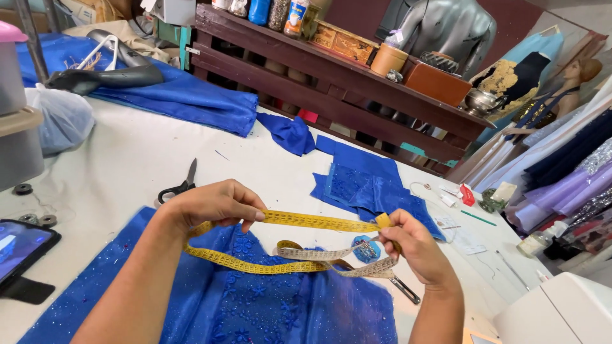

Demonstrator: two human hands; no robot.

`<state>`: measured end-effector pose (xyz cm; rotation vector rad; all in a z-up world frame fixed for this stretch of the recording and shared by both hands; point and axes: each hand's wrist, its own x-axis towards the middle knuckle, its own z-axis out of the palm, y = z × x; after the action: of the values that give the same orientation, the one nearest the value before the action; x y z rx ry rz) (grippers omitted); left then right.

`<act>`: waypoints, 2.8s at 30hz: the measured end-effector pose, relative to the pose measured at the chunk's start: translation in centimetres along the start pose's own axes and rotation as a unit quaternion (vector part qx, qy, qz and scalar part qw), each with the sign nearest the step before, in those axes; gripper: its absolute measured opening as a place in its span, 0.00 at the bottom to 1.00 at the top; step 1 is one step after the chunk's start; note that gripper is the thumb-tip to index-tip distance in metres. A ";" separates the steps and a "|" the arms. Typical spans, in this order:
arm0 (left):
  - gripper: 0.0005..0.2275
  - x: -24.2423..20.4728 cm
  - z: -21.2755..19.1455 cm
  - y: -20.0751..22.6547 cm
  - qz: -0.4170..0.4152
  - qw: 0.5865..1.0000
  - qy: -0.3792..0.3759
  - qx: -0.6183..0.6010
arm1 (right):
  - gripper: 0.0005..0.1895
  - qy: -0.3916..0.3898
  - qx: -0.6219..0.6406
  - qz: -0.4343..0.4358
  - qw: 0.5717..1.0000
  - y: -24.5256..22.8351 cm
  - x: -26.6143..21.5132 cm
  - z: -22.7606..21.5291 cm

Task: The person is pinning blue fabric pieces together on a work table and then measuring the fabric with a yellow tape measure.

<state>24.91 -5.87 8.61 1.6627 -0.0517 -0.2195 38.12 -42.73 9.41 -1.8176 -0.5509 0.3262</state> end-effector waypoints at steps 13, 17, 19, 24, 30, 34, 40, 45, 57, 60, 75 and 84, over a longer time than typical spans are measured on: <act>0.08 0.5 -2.0 -1.6 -0.014 0.998 0.005 0.065 | 0.02 0.212 -0.009 0.027 0.977 0.6 0.3 -2.3; 0.10 0.8 -2.2 -2.0 -0.012 0.998 -0.010 0.068 | 0.03 0.293 -0.010 0.043 0.955 -0.1 0.2 -2.4; 0.10 0.9 -2.5 -2.3 -0.007 0.998 -0.012 0.062 | 0.03 0.327 -0.011 0.034 0.944 0.5 0.4 -3.1; 0.09 1.0 -3.0 -2.9 -0.010 0.999 -0.002 0.052 | 0.04 0.409 -0.016 -0.021 0.912 2.1 0.9 -5.3; 0.09 0.7 -4.2 -3.5 -0.017 0.998 0.004 0.053 | 0.09 0.460 -0.050 -0.020 0.886 3.1 0.8 -6.2; 0.08 0.1 -4.9 -3.6 -0.006 0.998 0.028 0.063 | 0.06 0.514 -0.068 -0.034 0.854 3.0 0.4 -6.2; 0.09 -0.1 -5.3 -3.5 -0.014 0.995 0.060 0.074 | 0.08 0.552 -0.097 -0.044 0.827 3.8 0.3 -7.2; 0.10 -0.1 -5.1 -3.4 -0.017 0.995 0.065 0.076 | 0.08 0.560 -0.123 -0.050 0.818 5.0 0.8 -8.1; 0.09 -0.2 -6.1 -4.3 0.002 0.997 0.064 0.049 | 0.09 0.643 -0.201 -0.067 0.736 7.4 2.0 -10.1; 0.08 -0.5 -6.6 -4.7 -0.009 0.994 0.084 0.062 | 0.06 0.683 -0.228 -0.058 0.692 9.1 2.6 -11.7; 0.08 0.2 -7.1 -6.1 -0.028 0.994 0.099 0.020 | 0.02 0.715 -0.335 -0.096 0.606 11.7 3.5 -13.9; 0.04 2.2 -6.2 -6.5 -0.047 0.992 0.088 0.074 | 0.16 0.540 -0.354 0.098 0.758 6.1 3.0 -10.0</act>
<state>27.53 0.52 2.43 1.8293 0.1474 -0.1411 46.76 -50.78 6.85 -2.3881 0.4229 -0.9141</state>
